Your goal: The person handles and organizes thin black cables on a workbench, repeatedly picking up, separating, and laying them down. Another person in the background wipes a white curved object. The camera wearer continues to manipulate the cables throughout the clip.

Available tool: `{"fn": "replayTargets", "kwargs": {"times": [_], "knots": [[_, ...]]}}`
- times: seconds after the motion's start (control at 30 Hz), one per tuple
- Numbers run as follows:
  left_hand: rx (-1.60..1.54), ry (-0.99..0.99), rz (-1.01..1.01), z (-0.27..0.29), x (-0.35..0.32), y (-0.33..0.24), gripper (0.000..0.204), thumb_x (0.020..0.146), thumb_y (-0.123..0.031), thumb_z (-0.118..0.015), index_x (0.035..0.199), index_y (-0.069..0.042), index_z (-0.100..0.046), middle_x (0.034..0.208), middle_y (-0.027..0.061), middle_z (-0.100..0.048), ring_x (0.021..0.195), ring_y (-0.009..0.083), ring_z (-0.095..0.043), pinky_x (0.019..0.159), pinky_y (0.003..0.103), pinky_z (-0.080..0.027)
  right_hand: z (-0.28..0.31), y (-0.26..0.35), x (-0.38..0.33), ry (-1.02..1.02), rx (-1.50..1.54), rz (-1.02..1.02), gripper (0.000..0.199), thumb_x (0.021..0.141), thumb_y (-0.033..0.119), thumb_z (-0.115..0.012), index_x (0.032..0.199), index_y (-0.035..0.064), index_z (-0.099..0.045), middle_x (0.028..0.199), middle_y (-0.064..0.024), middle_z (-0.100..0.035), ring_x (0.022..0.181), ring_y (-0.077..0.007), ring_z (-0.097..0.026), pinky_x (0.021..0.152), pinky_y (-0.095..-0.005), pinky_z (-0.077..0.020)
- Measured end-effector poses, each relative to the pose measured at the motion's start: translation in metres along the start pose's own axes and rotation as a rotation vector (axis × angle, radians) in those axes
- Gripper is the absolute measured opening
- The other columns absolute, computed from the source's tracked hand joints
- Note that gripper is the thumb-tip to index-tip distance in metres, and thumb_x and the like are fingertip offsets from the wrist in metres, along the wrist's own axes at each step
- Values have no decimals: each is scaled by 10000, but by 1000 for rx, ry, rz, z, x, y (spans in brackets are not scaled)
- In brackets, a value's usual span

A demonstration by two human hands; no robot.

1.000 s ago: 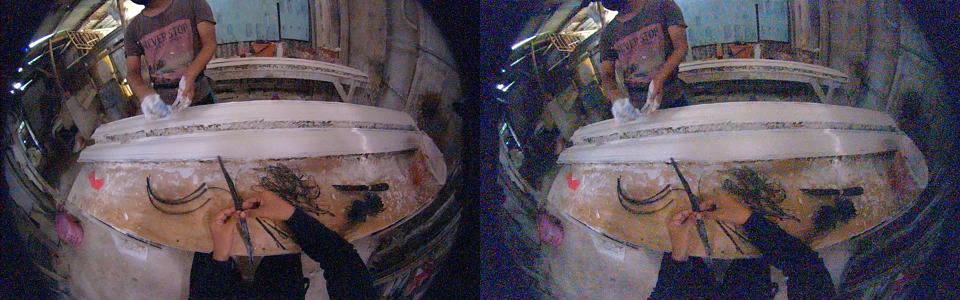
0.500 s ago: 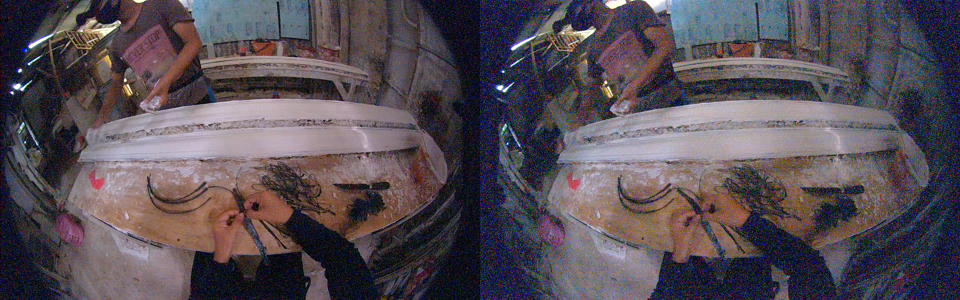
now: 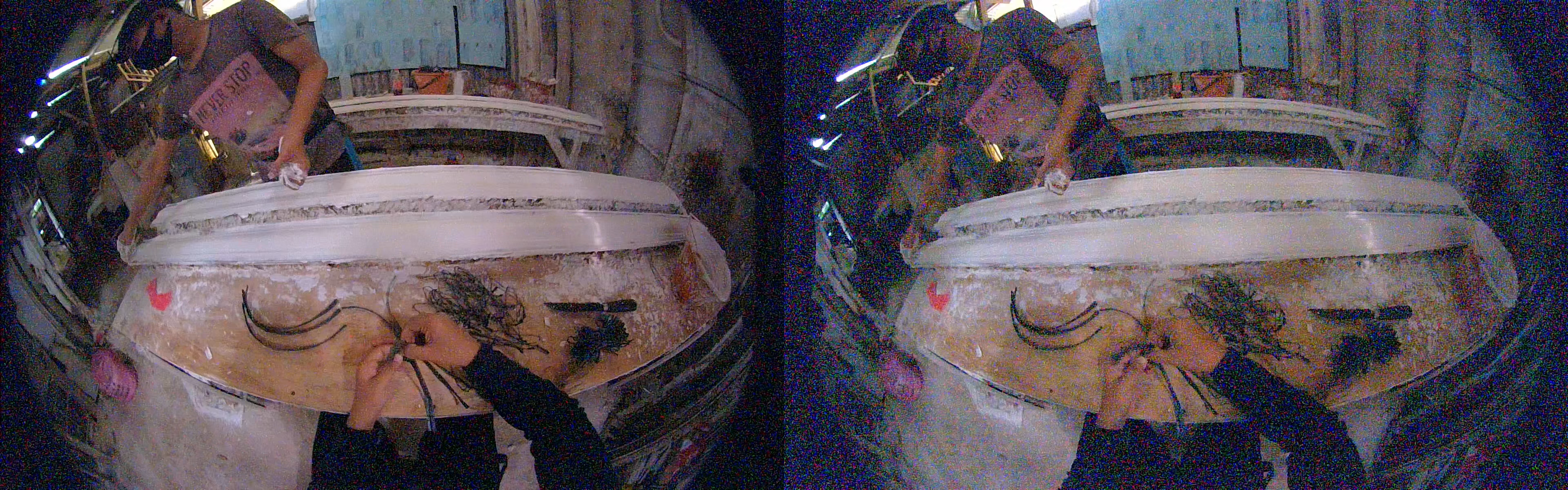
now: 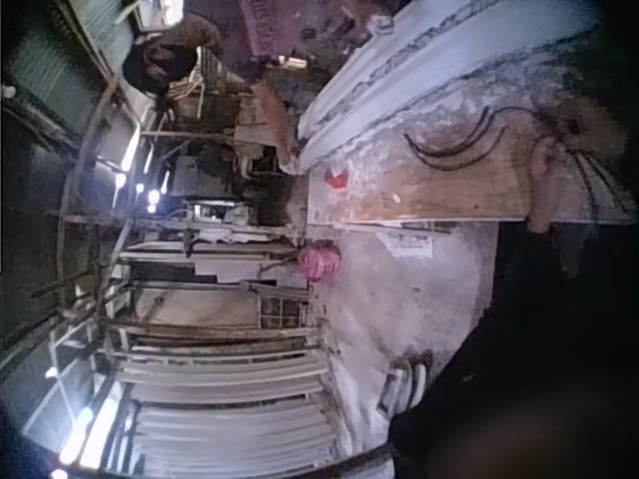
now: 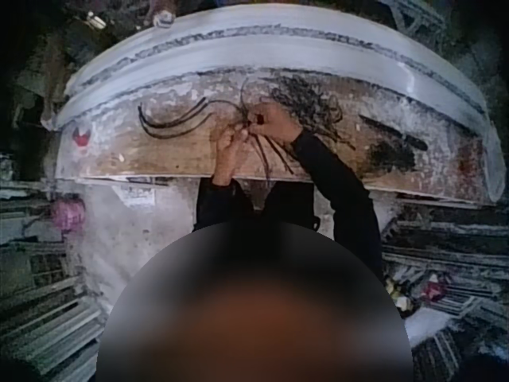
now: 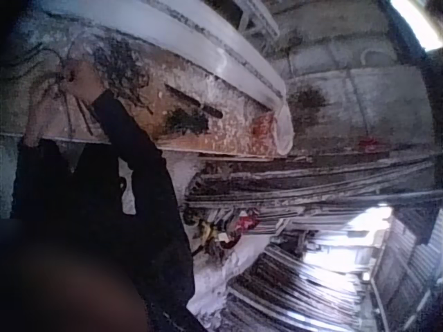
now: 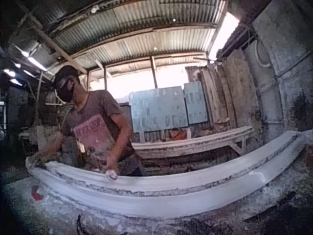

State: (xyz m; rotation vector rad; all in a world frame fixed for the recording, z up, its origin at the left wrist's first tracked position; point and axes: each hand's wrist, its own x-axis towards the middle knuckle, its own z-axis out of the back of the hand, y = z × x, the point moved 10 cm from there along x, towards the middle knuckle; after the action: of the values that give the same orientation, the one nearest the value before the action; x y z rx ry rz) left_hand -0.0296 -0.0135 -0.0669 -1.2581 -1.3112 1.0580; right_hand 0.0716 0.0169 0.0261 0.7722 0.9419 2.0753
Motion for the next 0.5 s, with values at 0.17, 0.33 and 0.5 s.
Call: {"fn": "replayTargets", "kwargs": {"times": [0.17, 0.33, 0.5], "knots": [[-262, 35, -100, 7, -18, -18, 268, 832, -140, -522, 1074, -36, -475, 971, 79, -545, 890, 176, -522, 761, 299, -449, 5, -12, 3, 49, -139, -3, 196, 649, 201, -634, 714, 26, -572, 660, -91, -548, 643, -208, -526, 591, -324, -418], [-544, -236, -128, 70, -58, -58, 235, 839, -174, -512, 1057, -93, -475, 840, 48, -555, 775, 165, -516, 735, 335, -455, 7, -20, 6, 47, -225, 41, 223, 643, 231, -625, 743, 32, -612, 686, -105, -601, 634, -225, -569, 603, -326, -445], [-777, -722, -467, 173, -116, -104, 269, 890, -227, -388, 1120, -100, -448, 762, 2, -515, 511, 100, -369, 479, 253, -364, 9, -30, 4, 126, -239, -76, 299, 675, 343, -615, 729, 49, -630, 596, -120, -581, 531, -252, -556, 558, -345, -451]]}}
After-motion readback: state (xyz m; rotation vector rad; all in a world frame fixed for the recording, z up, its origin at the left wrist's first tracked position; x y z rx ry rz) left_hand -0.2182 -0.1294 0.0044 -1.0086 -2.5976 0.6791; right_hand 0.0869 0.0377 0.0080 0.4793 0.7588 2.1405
